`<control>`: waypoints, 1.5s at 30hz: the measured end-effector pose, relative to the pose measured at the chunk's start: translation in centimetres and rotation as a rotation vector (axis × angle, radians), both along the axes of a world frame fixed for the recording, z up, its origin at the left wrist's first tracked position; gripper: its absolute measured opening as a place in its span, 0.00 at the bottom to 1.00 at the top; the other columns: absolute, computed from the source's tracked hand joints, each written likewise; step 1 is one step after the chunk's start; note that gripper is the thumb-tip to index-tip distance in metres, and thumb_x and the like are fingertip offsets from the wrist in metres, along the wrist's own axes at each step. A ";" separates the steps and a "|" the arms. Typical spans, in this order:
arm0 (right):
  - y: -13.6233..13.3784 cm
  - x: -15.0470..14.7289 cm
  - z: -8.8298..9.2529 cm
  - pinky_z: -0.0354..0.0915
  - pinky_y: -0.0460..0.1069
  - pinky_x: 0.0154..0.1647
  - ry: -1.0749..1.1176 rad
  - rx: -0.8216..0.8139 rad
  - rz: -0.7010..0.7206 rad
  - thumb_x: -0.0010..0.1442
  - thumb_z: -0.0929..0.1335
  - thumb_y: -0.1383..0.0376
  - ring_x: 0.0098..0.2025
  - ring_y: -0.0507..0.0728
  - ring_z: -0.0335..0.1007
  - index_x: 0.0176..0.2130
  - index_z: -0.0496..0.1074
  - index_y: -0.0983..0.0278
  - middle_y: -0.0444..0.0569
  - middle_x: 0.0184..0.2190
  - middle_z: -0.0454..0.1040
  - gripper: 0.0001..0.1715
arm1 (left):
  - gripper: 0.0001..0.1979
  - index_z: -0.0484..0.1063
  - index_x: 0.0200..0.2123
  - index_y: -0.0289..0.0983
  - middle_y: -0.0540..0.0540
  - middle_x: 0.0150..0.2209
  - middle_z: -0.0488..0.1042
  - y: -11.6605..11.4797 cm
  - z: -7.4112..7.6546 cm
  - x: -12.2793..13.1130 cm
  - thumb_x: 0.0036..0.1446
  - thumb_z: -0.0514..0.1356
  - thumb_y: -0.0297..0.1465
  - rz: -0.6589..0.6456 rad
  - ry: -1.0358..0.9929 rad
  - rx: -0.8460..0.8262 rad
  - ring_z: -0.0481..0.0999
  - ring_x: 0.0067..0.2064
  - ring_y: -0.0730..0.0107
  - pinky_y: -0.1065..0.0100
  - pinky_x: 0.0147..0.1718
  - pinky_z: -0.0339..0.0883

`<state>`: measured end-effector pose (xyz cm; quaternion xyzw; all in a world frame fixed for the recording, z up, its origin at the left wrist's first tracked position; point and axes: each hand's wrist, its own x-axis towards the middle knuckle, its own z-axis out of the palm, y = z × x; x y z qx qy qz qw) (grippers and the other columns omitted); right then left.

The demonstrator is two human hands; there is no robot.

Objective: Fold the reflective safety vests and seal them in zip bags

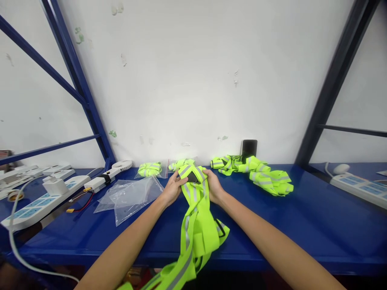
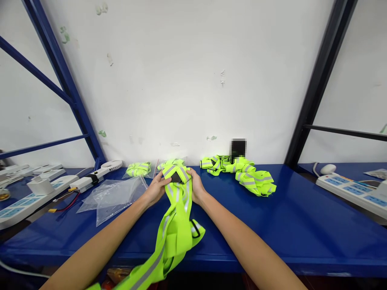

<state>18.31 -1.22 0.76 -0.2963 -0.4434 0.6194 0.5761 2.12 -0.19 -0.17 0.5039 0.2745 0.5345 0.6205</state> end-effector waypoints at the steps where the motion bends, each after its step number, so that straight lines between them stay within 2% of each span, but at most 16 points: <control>1: 0.2 0.2 -0.1 0.70 0.56 0.40 -0.006 -0.039 0.052 0.55 0.61 0.57 0.38 0.63 0.75 0.48 0.69 0.64 0.51 0.34 0.78 0.25 | 0.33 0.64 0.56 0.41 0.42 0.50 0.74 0.2 -0.2 -0.1 0.45 0.68 0.30 0.038 0.039 0.031 0.76 0.48 0.56 0.60 0.46 0.69; 3: 0.4 0.4 -0.2 0.70 0.57 0.41 0.019 -0.132 0.136 0.55 0.60 0.57 0.39 0.63 0.75 0.45 0.71 0.65 0.53 0.34 0.78 0.23 | 0.29 0.67 0.52 0.40 0.43 0.50 0.74 0.7 -0.7 -0.3 0.44 0.69 0.31 0.137 0.102 0.101 0.75 0.48 0.56 0.61 0.45 0.69; 6: 0.2 0.1 0.2 0.70 0.57 0.43 0.054 -0.192 0.180 0.57 0.58 0.56 0.41 0.63 0.76 0.44 0.73 0.66 0.54 0.33 0.78 0.24 | 0.21 0.72 0.44 0.38 0.45 0.44 0.75 1.5 -1.3 -0.7 0.44 0.68 0.32 0.270 0.180 0.205 0.75 0.45 0.57 0.62 0.44 0.68; 11: -0.6 -0.4 1.0 0.71 0.57 0.40 0.105 -0.200 0.248 0.58 0.60 0.47 0.38 0.64 0.77 0.43 0.73 0.66 0.54 0.30 0.78 0.28 | 0.07 0.77 0.35 0.38 0.43 0.43 0.70 1.5 -1.4 -0.9 0.49 0.63 0.30 0.373 0.381 0.499 0.71 0.47 0.59 0.64 0.46 0.65; 16: -1.1 0.1 1.2 0.72 0.56 0.35 0.052 -0.278 0.397 0.52 0.70 0.56 0.33 0.63 0.77 0.41 0.73 0.67 0.52 0.25 0.78 0.20 | 0.12 0.79 0.36 0.40 0.42 0.49 0.66 0.3 -0.4 -1.0 0.50 0.56 0.26 0.371 0.559 0.611 0.67 0.52 0.55 0.59 0.53 0.61; 18: -0.9 0.4 1.1 0.72 0.55 0.32 0.031 -0.276 0.359 0.49 0.72 0.59 0.31 0.63 0.77 0.39 0.73 0.68 0.52 0.24 0.78 0.18 | 0.14 0.78 0.38 0.41 0.43 0.50 0.66 -0.1 -0.1 -1.1 0.50 0.55 0.26 0.345 0.591 0.635 0.64 0.56 0.54 0.57 0.58 0.55; 20: -0.5 0.7 0.8 0.71 0.54 0.30 0.039 -0.222 0.225 0.46 0.75 0.63 0.30 0.62 0.77 0.38 0.73 0.67 0.52 0.25 0.78 0.18 | 0.20 0.74 0.47 0.43 0.44 0.55 0.64 -0.3 0.0 -0.9 0.50 0.56 0.27 0.292 0.526 0.590 0.60 0.59 0.54 0.57 0.59 0.53; 21: -0.2 0.8 0.7 0.71 0.53 0.31 0.058 -0.184 0.144 0.44 0.76 0.64 0.30 0.61 0.77 0.37 0.74 0.67 0.51 0.26 0.79 0.18 | 0.24 0.69 0.53 0.44 0.44 0.57 0.63 -0.3 0.0 -0.7 0.51 0.56 0.28 0.258 0.448 0.519 0.60 0.60 0.54 0.56 0.58 0.55; 23: 0.2 0.9 0.5 0.71 0.52 0.33 0.094 -0.123 0.012 0.41 0.77 0.67 0.30 0.59 0.76 0.37 0.74 0.66 0.49 0.28 0.79 0.21 | 0.33 0.52 0.63 0.47 0.44 0.59 0.63 -0.5 -0.1 0.0 0.54 0.56 0.32 0.149 0.252 0.293 0.66 0.57 0.55 0.56 0.53 0.62; 25: 0.4 0.7 0.4 0.71 0.52 0.34 0.112 -0.095 -0.058 0.38 0.77 0.67 0.30 0.58 0.76 0.37 0.74 0.66 0.48 0.29 0.80 0.23 | 0.34 0.45 0.65 0.46 0.42 0.55 0.68 -0.8 -0.3 0.9 0.57 0.54 0.37 0.012 0.093 0.061 0.72 0.50 0.57 0.56 0.47 0.67; 28: 0.2 0.2 0.4 0.72 0.53 0.35 0.152 -0.070 -0.063 0.35 0.77 0.69 0.32 0.59 0.76 0.38 0.74 0.64 0.47 0.32 0.80 0.25 | 0.30 0.56 0.61 0.39 0.40 0.46 0.74 -1.4 -0.5 1.9 0.58 0.56 0.43 -0.172 0.049 -0.155 0.77 0.41 0.57 0.57 0.43 0.69; 31: -0.1 -0.3 0.4 0.71 0.53 0.38 0.186 -0.019 -0.040 0.35 0.76 0.71 0.36 0.60 0.77 0.41 0.74 0.61 0.46 0.35 0.80 0.29 | 0.28 0.62 0.57 0.39 0.41 0.43 0.76 -1.9 -0.5 1.9 0.54 0.63 0.39 -0.276 0.132 -0.221 0.78 0.37 0.59 0.59 0.41 0.70; 36: 0.9 1.3 0.1 0.70 0.55 0.45 -0.008 0.210 -0.047 0.43 0.74 0.67 0.47 0.62 0.74 0.45 0.75 0.60 0.48 0.41 0.79 0.26 | 0.29 0.66 0.54 0.40 0.45 0.41 0.76 -1.7 -0.1 0.9 0.48 0.68 0.30 -0.398 0.245 -0.166 0.77 0.36 0.65 0.66 0.37 0.68; 40: 1.8 4.0 -0.1 0.60 0.59 0.59 -0.448 0.602 -0.140 0.51 0.71 0.65 0.58 0.63 0.64 0.46 0.76 0.58 0.50 0.54 0.72 0.20 | 0.29 0.68 0.53 0.38 0.45 0.44 0.75 -1.0 0.0 -0.1 0.45 0.68 0.29 -0.461 0.365 -0.074 0.75 0.37 0.67 0.70 0.35 0.66; 42: 1.8 4.9 -0.1 0.57 0.59 0.61 -0.645 0.775 -0.136 0.56 0.68 0.67 0.61 0.62 0.62 0.50 0.75 0.58 0.51 0.59 0.67 0.21 | 0.31 0.68 0.54 0.37 0.44 0.47 0.74 -0.5 0.1 -0.8 0.44 0.68 0.30 -0.472 0.441 -0.031 0.74 0.40 0.66 0.69 0.37 0.66; 45: 1.4 5.5 -0.3 0.57 0.57 0.61 -0.860 0.957 -0.095 0.60 0.63 0.72 0.62 0.61 0.60 0.56 0.70 0.57 0.52 0.63 0.62 0.25 | 0.33 0.66 0.56 0.37 0.43 0.52 0.72 0.2 0.5 -2.1 0.45 0.68 0.33 -0.486 0.573 0.005 0.74 0.44 0.64 0.67 0.41 0.66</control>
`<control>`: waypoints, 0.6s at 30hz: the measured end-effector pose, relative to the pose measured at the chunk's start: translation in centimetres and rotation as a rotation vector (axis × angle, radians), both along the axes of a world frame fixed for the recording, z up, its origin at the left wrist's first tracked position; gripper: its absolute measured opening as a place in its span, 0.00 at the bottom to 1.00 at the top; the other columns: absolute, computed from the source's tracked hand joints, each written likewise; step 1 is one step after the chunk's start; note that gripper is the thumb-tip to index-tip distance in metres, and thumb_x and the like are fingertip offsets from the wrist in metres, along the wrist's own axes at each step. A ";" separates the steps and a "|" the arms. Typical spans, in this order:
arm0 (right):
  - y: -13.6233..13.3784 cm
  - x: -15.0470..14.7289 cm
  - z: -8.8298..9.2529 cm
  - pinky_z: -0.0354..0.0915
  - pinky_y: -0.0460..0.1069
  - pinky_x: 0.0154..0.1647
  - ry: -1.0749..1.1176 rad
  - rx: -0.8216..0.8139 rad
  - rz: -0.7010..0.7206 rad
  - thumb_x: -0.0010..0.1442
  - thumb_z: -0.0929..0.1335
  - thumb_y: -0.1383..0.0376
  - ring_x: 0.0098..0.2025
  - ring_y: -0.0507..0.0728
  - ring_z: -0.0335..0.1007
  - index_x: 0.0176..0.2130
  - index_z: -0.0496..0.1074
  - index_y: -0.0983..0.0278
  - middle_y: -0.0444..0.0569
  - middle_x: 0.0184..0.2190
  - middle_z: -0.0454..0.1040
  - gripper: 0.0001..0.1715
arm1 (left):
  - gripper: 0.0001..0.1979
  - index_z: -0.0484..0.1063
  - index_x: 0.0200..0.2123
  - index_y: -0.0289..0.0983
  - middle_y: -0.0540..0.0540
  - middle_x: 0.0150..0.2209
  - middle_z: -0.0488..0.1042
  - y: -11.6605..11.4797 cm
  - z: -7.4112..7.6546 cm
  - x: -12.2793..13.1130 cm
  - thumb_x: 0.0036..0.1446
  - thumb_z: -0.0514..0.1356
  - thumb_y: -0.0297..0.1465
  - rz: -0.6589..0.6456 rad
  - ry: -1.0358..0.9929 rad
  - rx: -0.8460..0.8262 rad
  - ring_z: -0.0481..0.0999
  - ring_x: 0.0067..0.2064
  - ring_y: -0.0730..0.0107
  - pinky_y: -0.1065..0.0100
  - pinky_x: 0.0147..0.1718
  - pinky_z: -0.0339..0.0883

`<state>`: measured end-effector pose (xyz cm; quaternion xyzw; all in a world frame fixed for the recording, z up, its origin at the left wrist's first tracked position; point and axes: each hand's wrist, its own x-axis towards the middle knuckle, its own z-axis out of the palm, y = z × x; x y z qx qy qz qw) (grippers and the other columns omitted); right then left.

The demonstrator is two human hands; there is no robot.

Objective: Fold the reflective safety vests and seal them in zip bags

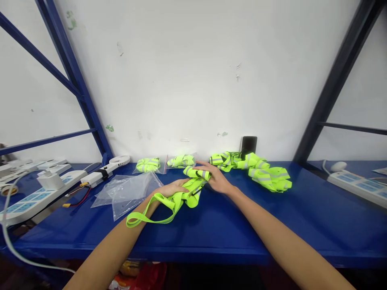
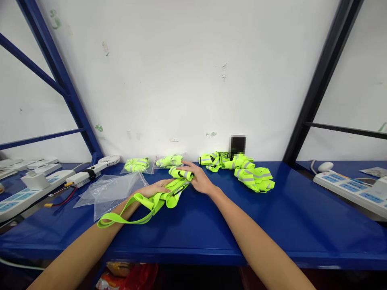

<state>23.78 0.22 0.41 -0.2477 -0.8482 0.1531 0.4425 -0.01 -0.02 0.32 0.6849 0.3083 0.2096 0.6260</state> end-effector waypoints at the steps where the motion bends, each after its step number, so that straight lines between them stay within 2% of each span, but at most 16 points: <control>1: -0.1 0.0 -0.2 0.58 0.57 0.60 -0.072 0.042 -0.007 0.60 0.62 0.74 0.63 0.61 0.60 0.57 0.69 0.57 0.51 0.63 0.60 0.28 | 0.33 0.66 0.56 0.37 0.42 0.53 0.72 0.2 0.1 -0.5 0.45 0.68 0.34 0.002 0.049 0.020 0.74 0.44 0.63 0.67 0.42 0.66; 3: -0.1 -0.1 -0.7 0.61 0.54 0.58 -0.207 0.111 -0.050 0.59 0.60 0.77 0.62 0.61 0.61 0.59 0.66 0.54 0.49 0.65 0.58 0.33 | 0.33 0.66 0.57 0.38 0.42 0.54 0.71 0.7 0.4 -1.5 0.47 0.66 0.37 0.052 0.150 0.068 0.74 0.46 0.60 0.66 0.43 0.66; 6: 0.0 -0.2 -1.5 0.67 0.51 0.50 -0.397 0.160 -0.131 0.56 0.59 0.80 0.57 0.60 0.67 0.62 0.61 0.49 0.45 0.67 0.52 0.41 | 0.31 0.69 0.55 0.39 0.43 0.55 0.71 1.4 0.4 -2.7 0.46 0.66 0.39 0.201 0.231 0.161 0.72 0.51 0.55 0.66 0.45 0.66; 8: -0.2 -0.3 -1.9 0.68 0.50 0.45 -0.505 0.144 -0.139 0.53 0.58 0.82 0.53 0.59 0.71 0.63 0.58 0.46 0.44 0.68 0.48 0.46 | 0.30 0.72 0.53 0.40 0.44 0.54 0.72 1.9 0.2 -3.2 0.44 0.67 0.40 0.274 0.230 0.211 0.70 0.54 0.53 0.66 0.47 0.65; 10: -0.7 -0.2 -1.9 0.68 0.50 0.46 -0.568 0.090 -0.107 0.52 0.58 0.83 0.52 0.59 0.71 0.64 0.56 0.45 0.45 0.69 0.44 0.49 | 0.30 0.73 0.52 0.40 0.43 0.54 0.72 2.4 -0.1 -3.3 0.42 0.67 0.40 0.292 0.215 0.234 0.69 0.56 0.51 0.66 0.48 0.64; 12: -1.6 -0.2 -1.8 0.66 0.53 0.51 -0.556 0.012 -0.059 0.53 0.61 0.80 0.57 0.62 0.66 0.65 0.52 0.47 0.47 0.70 0.39 0.48 | 0.33 0.70 0.54 0.40 0.42 0.57 0.69 2.7 -0.3 -3.1 0.43 0.67 0.40 0.280 0.195 0.235 0.67 0.58 0.50 0.64 0.50 0.64; 15: -3.1 -0.5 -1.5 0.58 0.58 0.60 -0.451 -0.118 0.005 0.58 0.67 0.67 0.66 0.66 0.50 0.67 0.48 0.51 0.50 0.70 0.33 0.44 | 0.36 0.64 0.60 0.42 0.41 0.62 0.63 2.7 -0.6 -2.5 0.46 0.66 0.41 0.300 0.149 0.240 0.63 0.61 0.49 0.63 0.51 0.63; 16: -3.5 -0.7 -1.4 0.56 0.59 0.62 -0.411 -0.159 0.016 0.59 0.68 0.62 0.68 0.67 0.45 0.67 0.50 0.51 0.50 0.70 0.33 0.41 | 0.36 0.64 0.60 0.42 0.42 0.63 0.62 2.6 -0.6 -2.3 0.46 0.67 0.41 0.320 0.140 0.242 0.62 0.62 0.49 0.63 0.51 0.64; 18: -3.7 -1.4 -1.5 0.53 0.60 0.64 -0.316 -0.223 0.002 0.61 0.66 0.55 0.69 0.68 0.40 0.62 0.61 0.54 0.50 0.70 0.36 0.32 | 0.34 0.68 0.57 0.42 0.41 0.62 0.63 2.4 -0.8 -2.1 0.45 0.68 0.40 0.367 0.143 0.237 0.61 0.63 0.48 0.63 0.50 0.64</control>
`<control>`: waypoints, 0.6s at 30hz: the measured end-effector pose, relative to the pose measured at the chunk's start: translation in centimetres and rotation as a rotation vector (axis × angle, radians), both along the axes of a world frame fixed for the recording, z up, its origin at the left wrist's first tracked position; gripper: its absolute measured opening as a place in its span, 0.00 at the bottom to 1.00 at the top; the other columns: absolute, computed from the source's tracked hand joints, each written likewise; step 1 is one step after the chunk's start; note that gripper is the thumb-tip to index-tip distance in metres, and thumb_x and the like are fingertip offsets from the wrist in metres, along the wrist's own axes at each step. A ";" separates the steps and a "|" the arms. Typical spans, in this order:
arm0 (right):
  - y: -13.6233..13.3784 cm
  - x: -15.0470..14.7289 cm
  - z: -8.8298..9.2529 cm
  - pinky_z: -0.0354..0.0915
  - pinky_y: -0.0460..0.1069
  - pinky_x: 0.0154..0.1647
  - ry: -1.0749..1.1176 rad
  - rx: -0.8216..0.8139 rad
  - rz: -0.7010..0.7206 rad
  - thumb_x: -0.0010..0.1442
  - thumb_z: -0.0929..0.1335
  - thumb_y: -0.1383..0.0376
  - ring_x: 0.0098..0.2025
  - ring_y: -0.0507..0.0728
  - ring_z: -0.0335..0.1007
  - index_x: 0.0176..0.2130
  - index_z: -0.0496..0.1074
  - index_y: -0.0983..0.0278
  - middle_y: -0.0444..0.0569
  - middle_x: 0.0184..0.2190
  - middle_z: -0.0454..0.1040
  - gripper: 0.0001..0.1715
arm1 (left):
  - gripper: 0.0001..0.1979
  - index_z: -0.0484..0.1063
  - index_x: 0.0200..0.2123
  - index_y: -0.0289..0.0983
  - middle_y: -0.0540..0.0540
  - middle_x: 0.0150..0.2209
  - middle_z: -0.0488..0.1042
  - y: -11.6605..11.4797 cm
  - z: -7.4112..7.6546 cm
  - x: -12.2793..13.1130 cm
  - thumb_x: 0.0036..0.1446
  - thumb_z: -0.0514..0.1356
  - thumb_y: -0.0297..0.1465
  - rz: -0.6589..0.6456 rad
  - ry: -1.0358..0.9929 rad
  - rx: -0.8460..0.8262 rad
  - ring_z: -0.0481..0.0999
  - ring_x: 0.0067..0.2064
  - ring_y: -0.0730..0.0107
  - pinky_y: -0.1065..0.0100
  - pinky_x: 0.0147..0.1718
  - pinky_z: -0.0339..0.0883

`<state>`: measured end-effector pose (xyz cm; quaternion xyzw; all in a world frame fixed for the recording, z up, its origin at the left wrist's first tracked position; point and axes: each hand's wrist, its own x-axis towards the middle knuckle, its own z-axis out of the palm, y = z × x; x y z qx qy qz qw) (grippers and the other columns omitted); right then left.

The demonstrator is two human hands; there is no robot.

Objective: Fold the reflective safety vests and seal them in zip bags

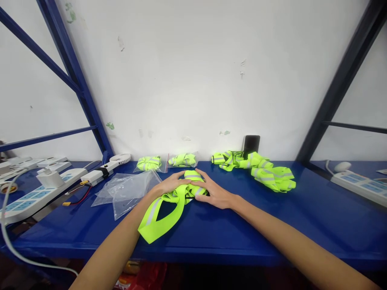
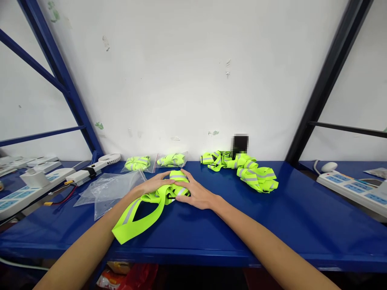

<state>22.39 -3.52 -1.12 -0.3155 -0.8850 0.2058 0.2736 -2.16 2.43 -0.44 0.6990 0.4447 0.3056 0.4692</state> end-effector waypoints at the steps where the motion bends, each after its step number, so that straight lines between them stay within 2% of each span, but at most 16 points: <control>1: 0.1 -0.4 -0.1 0.52 0.61 0.64 0.057 -0.018 -0.037 0.61 0.66 0.53 0.69 0.68 0.39 0.58 0.67 0.56 0.50 0.69 0.39 0.27 | 0.33 0.70 0.55 0.41 0.41 0.61 0.65 -0.1 -0.1 0.0 0.43 0.69 0.40 0.021 -0.006 -0.001 0.62 0.62 0.47 0.63 0.50 0.65; 3: 1.0 -1.0 -0.3 0.51 0.61 0.65 0.184 -0.047 -0.110 0.59 0.67 0.52 0.68 0.68 0.43 0.50 0.73 0.59 0.52 0.67 0.45 0.22 | 0.32 0.72 0.52 0.40 0.40 0.58 0.68 -0.2 -0.2 0.0 0.41 0.70 0.38 0.050 -0.044 0.014 0.64 0.61 0.45 0.63 0.49 0.66; 4: 1.6 -1.2 -0.3 0.52 0.61 0.64 0.254 -0.081 -0.135 0.56 0.70 0.52 0.67 0.67 0.48 0.50 0.73 0.59 0.54 0.66 0.47 0.24 | 0.32 0.72 0.52 0.40 0.39 0.57 0.70 -0.3 -0.2 0.1 0.40 0.70 0.37 0.054 -0.077 0.034 0.66 0.59 0.46 0.62 0.49 0.66; 7: 3.8 -1.3 -0.1 0.59 0.63 0.59 0.414 -0.311 -0.191 0.41 0.78 0.56 0.60 0.66 0.61 0.60 0.61 0.59 0.59 0.62 0.56 0.51 | 0.32 0.71 0.53 0.39 0.39 0.56 0.71 -0.5 -0.3 0.8 0.42 0.70 0.36 0.061 -0.180 0.154 0.68 0.58 0.48 0.60 0.51 0.65; 8: 4.4 -1.3 0.2 0.61 0.63 0.57 0.446 -0.406 -0.219 0.37 0.79 0.57 0.57 0.66 0.64 0.61 0.59 0.60 0.59 0.60 0.61 0.56 | 0.32 0.69 0.55 0.39 0.40 0.57 0.70 -0.7 -0.4 1.2 0.44 0.69 0.36 0.081 -0.213 0.209 0.67 0.59 0.49 0.59 0.53 0.64; 9: 5.0 -1.3 0.4 0.63 0.62 0.55 0.474 -0.494 -0.235 0.36 0.80 0.58 0.54 0.66 0.67 0.60 0.60 0.62 0.59 0.57 0.65 0.56 | 0.32 0.67 0.56 0.40 0.40 0.58 0.68 -0.8 -0.4 1.6 0.47 0.68 0.36 0.110 -0.253 0.262 0.66 0.60 0.50 0.58 0.55 0.62; 11: 5.5 -1.6 0.8 0.65 0.61 0.54 0.556 -0.631 -0.200 0.39 0.78 0.58 0.49 0.65 0.71 0.53 0.69 0.65 0.57 0.49 0.73 0.43 | 0.32 0.64 0.59 0.40 0.41 0.59 0.67 -1.0 -0.5 2.6 0.50 0.66 0.36 0.175 -0.346 0.332 0.65 0.61 0.52 0.56 0.58 0.60; 13: 5.3 -2.4 1.0 0.67 0.59 0.51 0.710 -0.726 -0.098 0.44 0.76 0.58 0.47 0.64 0.72 0.47 0.73 0.65 0.55 0.45 0.76 0.31 | 0.32 0.62 0.60 0.40 0.40 0.59 0.67 -1.1 -0.5 3.3 0.52 0.64 0.37 0.216 -0.434 0.347 0.65 0.61 0.52 0.54 0.59 0.59; 14: 5.0 -2.9 1.1 0.68 0.59 0.49 0.798 -0.759 -0.054 0.46 0.75 0.58 0.47 0.64 0.73 0.46 0.73 0.64 0.54 0.45 0.77 0.28 | 0.32 0.61 0.61 0.40 0.40 0.60 0.66 -1.2 -0.6 3.6 0.53 0.64 0.37 0.221 -0.466 0.352 0.64 0.61 0.52 0.54 0.59 0.59; 16: 4.4 -4.0 1.0 0.70 0.60 0.46 0.947 -0.779 -0.040 0.48 0.74 0.58 0.47 0.64 0.73 0.49 0.71 0.61 0.52 0.47 0.76 0.28 | 0.33 0.59 0.62 0.41 0.41 0.62 0.62 -1.4 -0.5 3.8 0.54 0.63 0.38 0.213 -0.484 0.389 0.61 0.63 0.53 0.54 0.61 0.56; 18: 3.9 -4.7 0.9 0.71 0.60 0.44 1.000 -0.704 -0.102 0.47 0.75 0.58 0.46 0.64 0.74 0.51 0.69 0.61 0.52 0.48 0.76 0.32 | 0.35 0.58 0.63 0.43 0.43 0.65 0.57 -1.5 -0.5 3.7 0.53 0.64 0.38 0.214 -0.467 0.435 0.56 0.66 0.55 0.56 0.63 0.52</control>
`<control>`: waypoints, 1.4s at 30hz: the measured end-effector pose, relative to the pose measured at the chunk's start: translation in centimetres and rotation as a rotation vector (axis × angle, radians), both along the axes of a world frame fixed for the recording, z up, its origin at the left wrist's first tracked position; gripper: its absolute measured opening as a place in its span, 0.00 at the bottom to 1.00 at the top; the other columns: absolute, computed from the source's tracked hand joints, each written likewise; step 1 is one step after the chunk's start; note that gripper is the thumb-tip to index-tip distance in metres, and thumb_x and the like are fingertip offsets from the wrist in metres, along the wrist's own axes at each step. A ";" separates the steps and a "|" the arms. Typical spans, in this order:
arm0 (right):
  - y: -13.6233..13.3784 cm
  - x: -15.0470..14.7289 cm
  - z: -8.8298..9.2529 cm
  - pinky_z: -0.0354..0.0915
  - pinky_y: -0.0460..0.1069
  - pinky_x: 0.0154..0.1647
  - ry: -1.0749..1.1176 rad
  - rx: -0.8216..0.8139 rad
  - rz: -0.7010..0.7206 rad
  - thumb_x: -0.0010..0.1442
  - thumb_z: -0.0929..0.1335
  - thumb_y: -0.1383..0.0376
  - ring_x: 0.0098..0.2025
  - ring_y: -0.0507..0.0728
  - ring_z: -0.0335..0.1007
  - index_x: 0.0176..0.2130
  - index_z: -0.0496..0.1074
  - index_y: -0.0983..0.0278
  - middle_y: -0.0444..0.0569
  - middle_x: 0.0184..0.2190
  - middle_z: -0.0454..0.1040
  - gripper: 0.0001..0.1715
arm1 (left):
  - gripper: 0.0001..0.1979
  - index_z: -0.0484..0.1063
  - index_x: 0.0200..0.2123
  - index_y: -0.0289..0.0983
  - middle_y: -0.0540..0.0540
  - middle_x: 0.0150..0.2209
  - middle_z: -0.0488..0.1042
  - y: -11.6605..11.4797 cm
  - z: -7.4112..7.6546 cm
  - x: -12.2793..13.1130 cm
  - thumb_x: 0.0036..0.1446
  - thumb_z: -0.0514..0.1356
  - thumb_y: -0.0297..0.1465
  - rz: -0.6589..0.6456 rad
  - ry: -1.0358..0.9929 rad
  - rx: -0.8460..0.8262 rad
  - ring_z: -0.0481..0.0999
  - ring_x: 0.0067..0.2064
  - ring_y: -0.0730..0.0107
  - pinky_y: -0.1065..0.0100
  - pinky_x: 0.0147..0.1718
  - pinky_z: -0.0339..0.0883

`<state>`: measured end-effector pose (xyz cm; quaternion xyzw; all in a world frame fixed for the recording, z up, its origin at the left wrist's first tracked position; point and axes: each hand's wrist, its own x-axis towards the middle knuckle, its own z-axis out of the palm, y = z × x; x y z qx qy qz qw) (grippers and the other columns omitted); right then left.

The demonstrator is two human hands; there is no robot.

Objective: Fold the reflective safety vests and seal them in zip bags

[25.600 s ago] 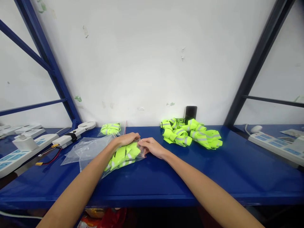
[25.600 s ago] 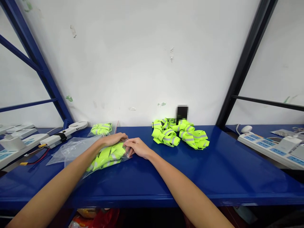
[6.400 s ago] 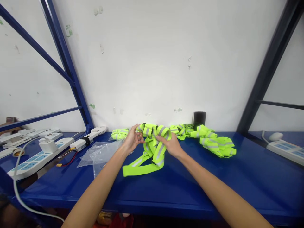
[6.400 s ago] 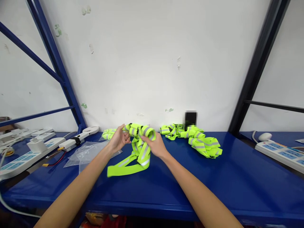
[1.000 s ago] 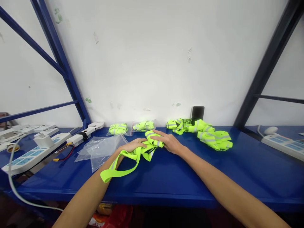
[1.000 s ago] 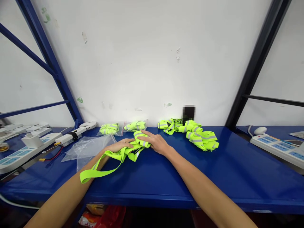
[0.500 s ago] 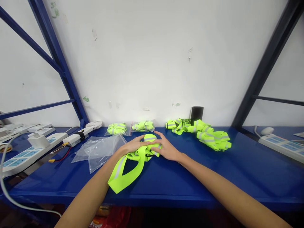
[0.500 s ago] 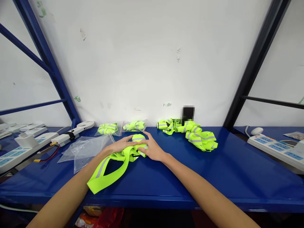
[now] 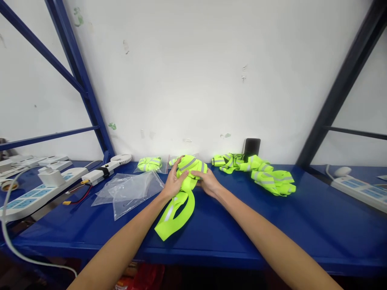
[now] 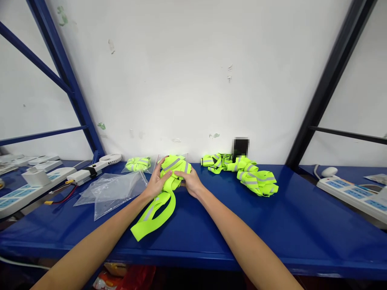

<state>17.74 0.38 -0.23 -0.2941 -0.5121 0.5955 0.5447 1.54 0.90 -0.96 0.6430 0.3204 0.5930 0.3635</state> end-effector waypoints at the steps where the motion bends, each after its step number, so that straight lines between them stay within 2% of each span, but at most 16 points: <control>1: -0.2 -0.1 0.0 0.70 0.60 0.46 -0.030 0.062 -0.053 0.46 0.75 0.59 0.46 0.63 0.73 0.52 0.69 0.61 0.52 0.48 0.76 0.34 | 0.36 0.57 0.63 0.44 0.44 0.66 0.56 0.0 0.0 -0.1 0.52 0.65 0.37 0.008 0.000 -0.004 0.54 0.66 0.55 0.57 0.63 0.52; 3: -0.4 0.0 0.3 0.68 0.58 0.51 -0.127 0.240 -0.131 0.45 0.75 0.60 0.49 0.63 0.72 0.53 0.69 0.62 0.51 0.49 0.75 0.36 | 0.40 0.55 0.64 0.44 0.42 0.63 0.61 0.0 0.0 -0.2 0.50 0.67 0.37 -0.021 -0.038 -0.094 0.59 0.64 0.53 0.56 0.61 0.57; 5: -0.6 0.3 0.7 0.64 0.57 0.56 -0.216 0.406 -0.175 0.48 0.74 0.61 0.53 0.62 0.69 0.56 0.68 0.61 0.50 0.52 0.73 0.36 | 0.41 0.56 0.63 0.41 0.38 0.57 0.70 0.2 -0.1 -0.3 0.47 0.69 0.37 -0.099 -0.095 -0.242 0.69 0.58 0.50 0.54 0.53 0.66; 8: -0.9 0.6 1.3 0.63 0.56 0.57 -0.272 0.494 -0.212 0.52 0.72 0.61 0.56 0.62 0.66 0.58 0.66 0.59 0.50 0.55 0.70 0.34 | 0.35 0.65 0.55 0.33 0.37 0.46 0.77 0.5 -0.1 -0.5 0.44 0.70 0.36 -0.227 -0.099 -0.389 0.77 0.47 0.49 0.57 0.44 0.71; 12: -1.4 0.9 1.6 0.62 0.57 0.58 -0.329 0.551 -0.263 0.55 0.69 0.62 0.58 0.63 0.64 0.59 0.65 0.59 0.50 0.57 0.69 0.32 | 0.30 0.69 0.50 0.31 0.39 0.39 0.78 0.2 0.4 -0.9 0.43 0.70 0.34 -0.410 -0.053 -0.460 0.79 0.40 0.55 0.62 0.39 0.72; 15: -1.4 1.8 1.3 0.56 0.59 0.63 -0.486 0.722 -0.319 0.57 0.65 0.70 0.62 0.62 0.59 0.59 0.66 0.56 0.49 0.59 0.66 0.30 | 0.29 0.68 0.49 0.32 0.41 0.37 0.78 -0.4 1.0 -1.0 0.43 0.71 0.31 -0.454 0.015 -0.533 0.79 0.35 0.61 0.64 0.34 0.72; 17: -1.2 2.5 0.9 0.54 0.59 0.64 -0.607 0.839 -0.328 0.55 0.61 0.76 0.63 0.61 0.57 0.59 0.66 0.53 0.47 0.62 0.62 0.36 | 0.26 0.68 0.47 0.32 0.42 0.35 0.77 -0.8 1.3 -1.0 0.43 0.70 0.30 -0.445 0.036 -0.588 0.79 0.30 0.63 0.65 0.30 0.72; 20: -0.9 3.1 0.2 0.55 0.58 0.63 -0.727 0.933 -0.321 0.49 0.58 0.81 0.66 0.60 0.52 0.61 0.62 0.51 0.46 0.65 0.55 0.46 | 0.23 0.68 0.44 0.32 0.44 0.33 0.77 -1.2 1.3 -0.8 0.44 0.70 0.29 -0.458 -0.038 -0.605 0.78 0.28 0.66 0.67 0.28 0.72; 23: -0.5 3.1 -0.2 0.55 0.57 0.64 -0.760 0.975 -0.306 0.49 0.57 0.82 0.67 0.60 0.48 0.62 0.61 0.53 0.47 0.66 0.51 0.46 | 0.22 0.68 0.46 0.35 0.45 0.33 0.77 -1.5 1.0 -0.7 0.48 0.68 0.34 -0.520 -0.146 -0.615 0.78 0.31 0.67 0.67 0.31 0.73; 26: -0.4 2.9 -0.4 0.55 0.56 0.63 -0.742 0.944 -0.293 0.53 0.60 0.79 0.66 0.61 0.51 0.60 0.65 0.53 0.48 0.67 0.49 0.39 | 0.23 0.69 0.45 0.33 0.43 0.31 0.77 -1.2 0.5 -0.7 0.52 0.64 0.45 -0.512 -0.135 -0.692 0.77 0.28 0.66 0.65 0.28 0.74; 28: -0.5 2.9 -0.4 0.55 0.56 0.63 -0.714 0.857 -0.280 0.54 0.64 0.75 0.65 0.62 0.53 0.58 0.67 0.54 0.49 0.67 0.47 0.35 | 0.24 0.71 0.41 0.31 0.43 0.28 0.76 -0.7 0.2 -0.9 0.51 0.64 0.47 -0.459 -0.078 -0.699 0.75 0.25 0.68 0.67 0.24 0.73; 29: -0.6 2.9 -0.4 0.55 0.57 0.63 -0.687 0.800 -0.259 0.53 0.67 0.72 0.65 0.63 0.53 0.60 0.64 0.54 0.50 0.67 0.48 0.36 | 0.24 0.71 0.40 0.31 0.44 0.27 0.75 -0.4 0.1 -1.0 0.50 0.65 0.46 -0.436 -0.058 -0.680 0.74 0.23 0.69 0.68 0.22 0.72; 32: -0.8 2.7 -0.4 0.55 0.58 0.62 -0.539 0.586 -0.126 0.47 0.73 0.66 0.65 0.64 0.52 0.68 0.46 0.56 0.54 0.64 0.57 0.56 | 0.22 0.71 0.38 0.31 0.46 0.26 0.74 0.2 0.1 -1.4 0.46 0.69 0.42 -0.418 -0.043 -0.611 0.73 0.22 0.72 0.72 0.19 0.69; 34: -0.9 2.3 -0.3 0.59 0.58 0.59 -0.380 0.419 -0.025 0.45 0.73 0.64 0.62 0.64 0.58 0.68 0.42 0.58 0.54 0.62 0.61 0.61 | 0.24 0.70 0.38 0.32 0.47 0.27 0.74 0.3 0.3 -1.6 0.43 0.71 0.40 -0.402 -0.066 -0.585 0.73 0.23 0.72 0.73 0.19 0.68; 38: -1.2 1.0 -0.1 0.64 0.58 0.55 -0.110 0.204 0.077 0.47 0.71 0.60 0.55 0.63 0.68 0.66 0.49 0.54 0.50 0.57 0.68 0.52 | 0.27 0.68 0.42 0.35 0.50 0.27 0.74 -0.2 1.0 -1.9 0.40 0.73 0.37 -0.380 -0.165 -0.532 0.73 0.22 0.73 0.72 0.22 0.69; 42: -1.1 0.6 0.0 0.63 0.58 0.57 -0.108 0.161 0.040 0.50 0.70 0.56 0.56 0.63 0.67 0.64 0.55 0.55 0.50 0.57 0.68 0.45 | 0.29 0.65 0.47 0.37 0.49 0.32 0.76 -0.7 0.9 -1.9 0.42 0.72 0.31 -0.450 -0.190 -0.548 0.76 0.27 0.70 0.68 0.30 0.72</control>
